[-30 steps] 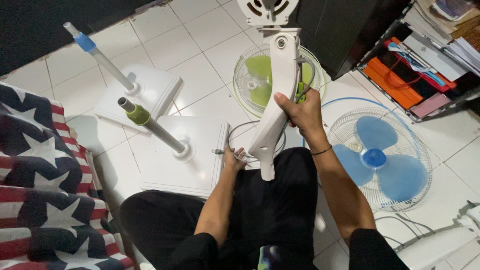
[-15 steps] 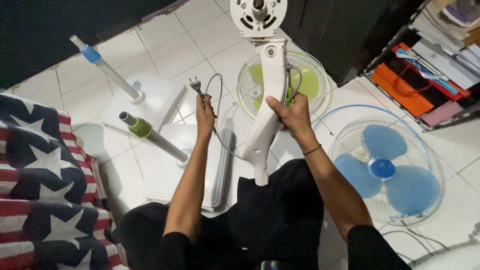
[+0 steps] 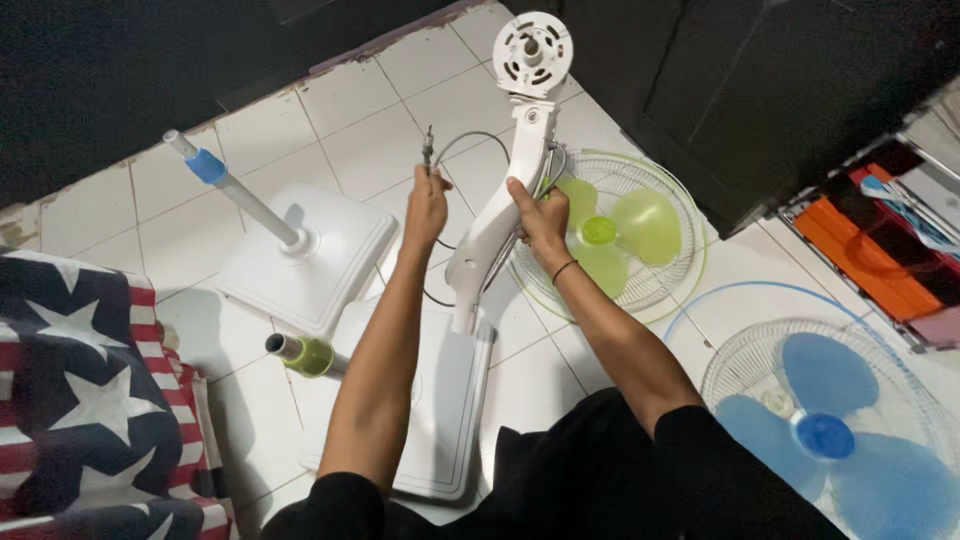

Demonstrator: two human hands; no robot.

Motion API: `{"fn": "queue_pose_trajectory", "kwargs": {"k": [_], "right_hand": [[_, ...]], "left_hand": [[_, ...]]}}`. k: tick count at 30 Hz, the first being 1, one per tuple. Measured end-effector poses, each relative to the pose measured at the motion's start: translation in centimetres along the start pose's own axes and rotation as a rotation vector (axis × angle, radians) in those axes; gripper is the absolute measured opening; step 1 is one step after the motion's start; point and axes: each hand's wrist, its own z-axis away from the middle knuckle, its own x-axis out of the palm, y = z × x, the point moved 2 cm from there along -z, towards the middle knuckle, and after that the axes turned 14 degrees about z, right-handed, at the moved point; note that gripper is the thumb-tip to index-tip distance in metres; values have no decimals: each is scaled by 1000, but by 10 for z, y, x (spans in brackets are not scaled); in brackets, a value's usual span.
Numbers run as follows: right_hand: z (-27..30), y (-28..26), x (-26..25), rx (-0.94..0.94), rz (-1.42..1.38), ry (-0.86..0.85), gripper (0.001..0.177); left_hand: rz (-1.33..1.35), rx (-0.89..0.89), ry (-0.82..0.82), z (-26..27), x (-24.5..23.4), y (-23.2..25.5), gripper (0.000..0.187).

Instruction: The person sits on the floor and uses a screwdriver to disassemble a pedestal fan, unscrewing the front grille and blade cap, removing the grille and blades, then detaching the motor housing from the pole and separating the pole from the base.

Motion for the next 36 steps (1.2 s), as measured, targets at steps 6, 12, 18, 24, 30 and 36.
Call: {"fn": "queue_pose_trajectory", "kwargs": {"k": [6,12,18,24,30,36], "right_hand": [[-71,9,45,90,-59,53,55],[-126,5,56,118,22,33,56],[-170,17,58,136,49,-95,54],[-190,31,45,153,-128,-388,55],[-71,98,-31,10,-128,-239,56],[116,195,-88,38,381,-245,29]], "left_hand": [[-174,61,-307,-3,7,14,63],[-429,147,-291,-48,46,21,95],[-529,65,-327,-80,72,5,74],[-592,221,-260,-116,72,-29,64],[-560,363,-223,-153,103,-85,62],[-552,451,-242,-191,132,-141,55]]}}
